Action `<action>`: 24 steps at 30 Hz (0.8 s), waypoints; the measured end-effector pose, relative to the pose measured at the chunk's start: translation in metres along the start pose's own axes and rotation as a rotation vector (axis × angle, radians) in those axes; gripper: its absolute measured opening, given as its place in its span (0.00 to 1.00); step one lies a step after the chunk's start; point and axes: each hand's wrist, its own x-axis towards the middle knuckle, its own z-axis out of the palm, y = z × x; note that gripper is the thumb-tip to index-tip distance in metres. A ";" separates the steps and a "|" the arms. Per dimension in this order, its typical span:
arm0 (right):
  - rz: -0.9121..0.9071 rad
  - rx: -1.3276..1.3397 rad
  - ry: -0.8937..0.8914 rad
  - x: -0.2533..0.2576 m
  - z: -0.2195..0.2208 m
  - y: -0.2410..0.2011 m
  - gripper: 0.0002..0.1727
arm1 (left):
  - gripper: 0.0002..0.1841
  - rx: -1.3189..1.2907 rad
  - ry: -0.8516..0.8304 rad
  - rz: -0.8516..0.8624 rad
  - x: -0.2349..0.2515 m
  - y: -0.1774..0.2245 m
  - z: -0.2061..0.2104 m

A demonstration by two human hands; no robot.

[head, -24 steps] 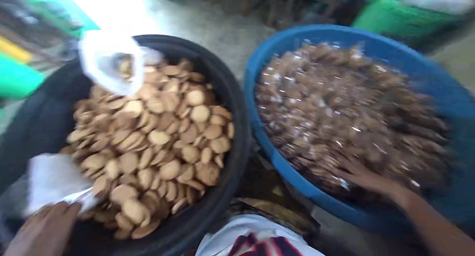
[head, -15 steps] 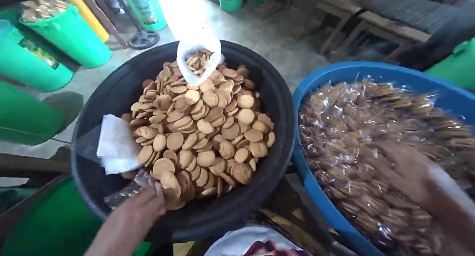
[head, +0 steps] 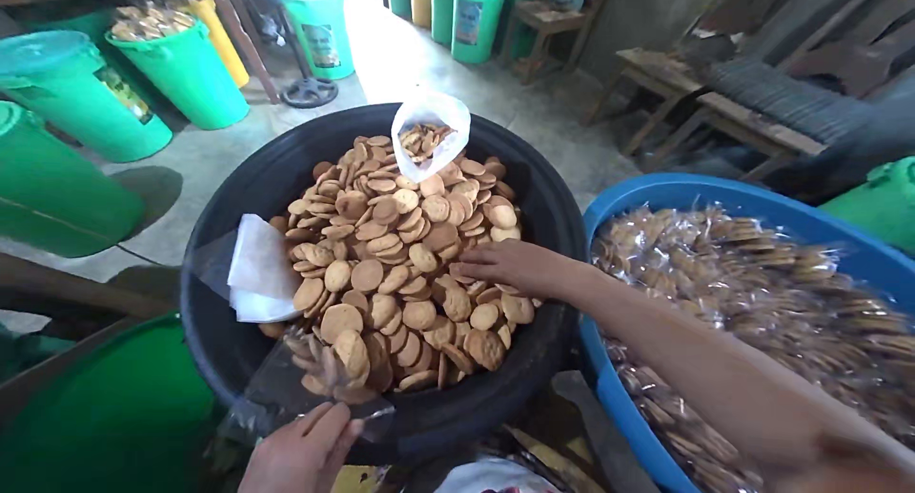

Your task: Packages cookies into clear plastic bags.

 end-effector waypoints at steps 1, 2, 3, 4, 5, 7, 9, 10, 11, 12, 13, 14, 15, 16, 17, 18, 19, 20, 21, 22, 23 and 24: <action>-0.025 -0.058 -0.008 -0.001 -0.001 0.004 0.37 | 0.18 -0.084 0.002 -0.067 -0.001 0.001 -0.001; -0.055 -0.113 0.005 -0.002 0.001 0.007 0.36 | 0.16 -0.189 -0.016 -0.137 -0.002 0.001 -0.003; -0.091 -0.150 0.035 0.000 0.004 0.010 0.33 | 0.15 -0.308 -0.044 -0.201 -0.002 0.000 -0.006; -0.127 -0.168 0.073 0.002 0.007 0.013 0.29 | 0.13 -0.441 -0.069 -0.249 -0.001 -0.003 -0.008; -0.145 -0.161 0.112 0.005 0.007 0.015 0.25 | 0.12 -0.572 -0.080 -0.279 0.000 -0.007 -0.010; -0.053 -0.069 0.114 0.010 -0.002 0.013 0.19 | 0.11 -0.719 -0.051 -0.297 0.001 -0.011 -0.013; 0.040 -0.030 0.107 0.015 -0.006 0.012 0.18 | 0.09 -0.779 0.060 -0.351 0.002 -0.009 -0.015; 0.073 -0.025 0.082 0.019 -0.005 0.011 0.18 | 0.07 -0.806 0.129 -0.390 0.002 -0.007 -0.015; 0.110 -0.009 0.037 0.022 -0.004 0.008 0.18 | 0.09 -0.838 0.197 -0.401 0.003 -0.006 -0.015; 0.144 0.017 0.016 0.024 -0.003 0.005 0.18 | 0.11 -0.866 0.265 -0.380 0.005 -0.006 -0.015; 0.206 0.056 -0.004 0.023 -0.006 0.003 0.20 | 0.12 -0.871 0.331 -0.338 0.007 -0.006 -0.016; 0.293 0.100 -0.013 0.020 -0.013 0.001 0.22 | 0.13 -0.858 0.386 -0.295 0.007 -0.007 -0.019; 0.376 0.124 -0.008 0.014 -0.020 -0.002 0.24 | 0.13 -0.848 0.443 -0.270 0.006 -0.008 -0.021; 0.434 0.103 0.001 0.006 -0.024 -0.004 0.25 | 0.14 -0.858 0.491 -0.266 0.004 -0.010 -0.024; 0.457 0.053 -0.012 -0.002 -0.025 -0.007 0.25 | 0.15 -0.872 0.522 -0.274 0.001 -0.012 -0.026; 0.445 0.012 -0.034 -0.010 -0.022 -0.009 0.25 | 0.15 -0.869 0.539 -0.269 -0.001 -0.014 -0.028; 0.414 -0.008 -0.057 -0.017 -0.017 -0.013 0.26 | 0.13 -0.825 0.544 -0.231 -0.002 -0.018 -0.029; 0.384 -0.009 -0.070 -0.022 -0.014 -0.019 0.28 | 0.12 -0.741 0.529 -0.176 -0.002 -0.020 -0.029; 0.360 -0.013 -0.064 -0.026 -0.013 -0.024 0.33 | 0.11 -0.657 0.513 -0.129 0.000 -0.020 -0.027; 0.360 -0.019 -0.068 -0.027 -0.012 -0.027 0.38 | 0.10 -0.584 0.492 -0.097 0.004 -0.018 -0.023; 0.376 -0.017 -0.084 -0.026 -0.013 -0.028 0.40 | 0.11 -0.536 0.471 -0.082 0.010 -0.015 -0.019; 0.403 0.000 -0.097 -0.025 -0.014 -0.028 0.38 | 0.11 -0.501 0.453 -0.076 0.015 -0.008 -0.014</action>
